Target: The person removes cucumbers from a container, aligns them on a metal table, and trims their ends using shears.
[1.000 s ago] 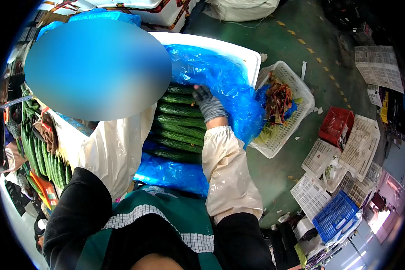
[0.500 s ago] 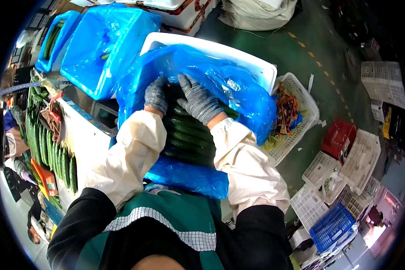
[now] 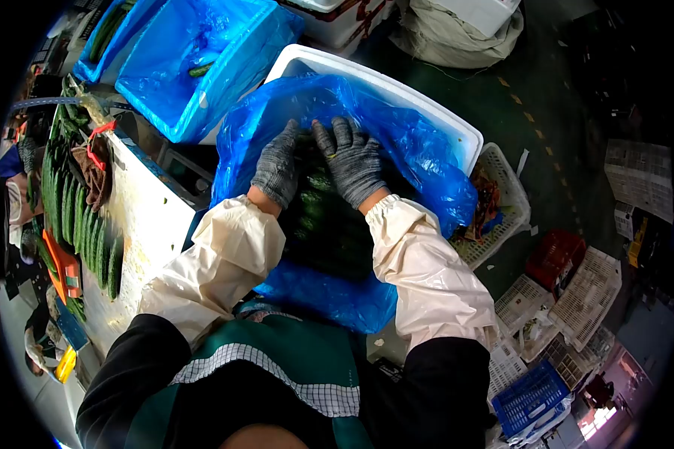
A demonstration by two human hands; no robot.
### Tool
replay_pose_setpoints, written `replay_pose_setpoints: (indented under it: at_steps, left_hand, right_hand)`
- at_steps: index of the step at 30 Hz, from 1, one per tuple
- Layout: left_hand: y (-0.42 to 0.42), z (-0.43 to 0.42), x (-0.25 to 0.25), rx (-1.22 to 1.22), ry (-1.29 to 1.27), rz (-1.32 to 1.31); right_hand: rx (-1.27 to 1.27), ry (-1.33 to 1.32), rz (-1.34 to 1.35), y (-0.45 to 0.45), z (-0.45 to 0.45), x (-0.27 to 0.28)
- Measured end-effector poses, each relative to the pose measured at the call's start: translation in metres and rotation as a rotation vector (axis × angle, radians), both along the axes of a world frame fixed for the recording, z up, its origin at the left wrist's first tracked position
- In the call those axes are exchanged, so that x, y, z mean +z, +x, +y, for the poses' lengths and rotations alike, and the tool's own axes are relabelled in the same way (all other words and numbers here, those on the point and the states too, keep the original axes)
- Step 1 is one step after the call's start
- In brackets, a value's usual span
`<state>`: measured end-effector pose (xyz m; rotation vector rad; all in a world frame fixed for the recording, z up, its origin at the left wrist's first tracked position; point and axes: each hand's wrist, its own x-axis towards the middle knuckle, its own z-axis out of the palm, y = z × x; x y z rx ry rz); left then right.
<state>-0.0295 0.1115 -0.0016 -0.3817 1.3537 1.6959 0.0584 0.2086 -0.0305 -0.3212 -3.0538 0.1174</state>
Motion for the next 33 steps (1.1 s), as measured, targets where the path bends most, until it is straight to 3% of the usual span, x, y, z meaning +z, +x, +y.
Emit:
replay_pose_setpoints:
  at_steps: [2,5,6,7,9,11,14,15,17,18,19,22,23,26,28,29,31,33]
  left_hand:
    - [0.01,-0.003,0.005,-0.044,0.056,0.146]
    - [0.021,-0.003,0.026,-0.303,-0.202,0.757]
    - [0.026,0.003,0.042,-0.191,-0.128,0.47]
    - [0.027,0.006,0.049,-0.19,-0.123,0.468]
    - [0.03,0.01,0.057,-0.309,-0.185,0.664]
    - [0.026,0.017,0.059,-0.321,-0.146,0.769]
    - [0.014,0.03,0.075,-0.553,-0.275,1.14]
    - [0.008,0.034,0.084,-0.549,-0.271,1.136]
    - [-0.005,0.043,0.105,-0.985,-0.378,1.317]
    - [-0.01,0.046,0.108,-0.964,-0.372,1.373]
    - [-0.016,0.045,0.11,-0.954,-0.376,1.37]
    - [-0.035,0.034,0.109,-0.479,-0.084,1.533]
    - [-0.04,0.024,0.121,-0.602,-0.09,1.313]
    - [-0.044,-0.001,0.095,-0.623,-0.199,1.279]
    - [-0.038,-0.019,0.083,-0.622,-0.163,1.14]
    - [-0.034,-0.028,0.081,-0.618,-0.153,1.142]
    - [-0.025,-0.047,0.082,-0.62,-0.014,0.968]
    - [-0.018,-0.065,0.084,-0.659,0.065,0.902]
  right_hand:
    - [0.036,-0.022,0.115,-0.004,0.001,0.008]
    - [0.011,-0.092,0.156,-0.008,0.003,0.03]
    - [-0.006,-0.11,0.17,-0.007,0.008,0.036]
    - [-0.006,-0.105,0.167,-0.007,0.012,0.045]
    - [-0.029,-0.13,-0.061,-0.006,0.021,0.061]
    - [-0.027,-0.137,0.003,-0.006,0.032,0.062]
    - [-0.01,-0.204,0.104,-0.007,0.041,0.067]
    - [-0.007,-0.2,0.1,-0.005,0.043,0.069]
    - [0.024,-0.175,0.056,-0.002,0.049,0.071]
    - [0.114,-0.021,0.382,0.003,0.05,0.063]
    - [0.124,-0.021,0.38,0.008,0.054,0.06]
    - [-0.069,-0.093,0.529,0.024,0.052,0.079]
    - [-0.083,-0.161,0.608,0.029,0.054,0.09]
    - [-0.306,-0.573,0.788,0.046,0.052,0.121]
    - [-0.285,-0.68,0.966,0.049,0.046,0.152]
    - [-0.282,-0.669,0.966,0.053,0.045,0.167]
    - [-0.358,-0.356,0.851,0.067,0.045,0.197]
    - [-0.28,-0.418,0.843,0.078,0.039,0.228]
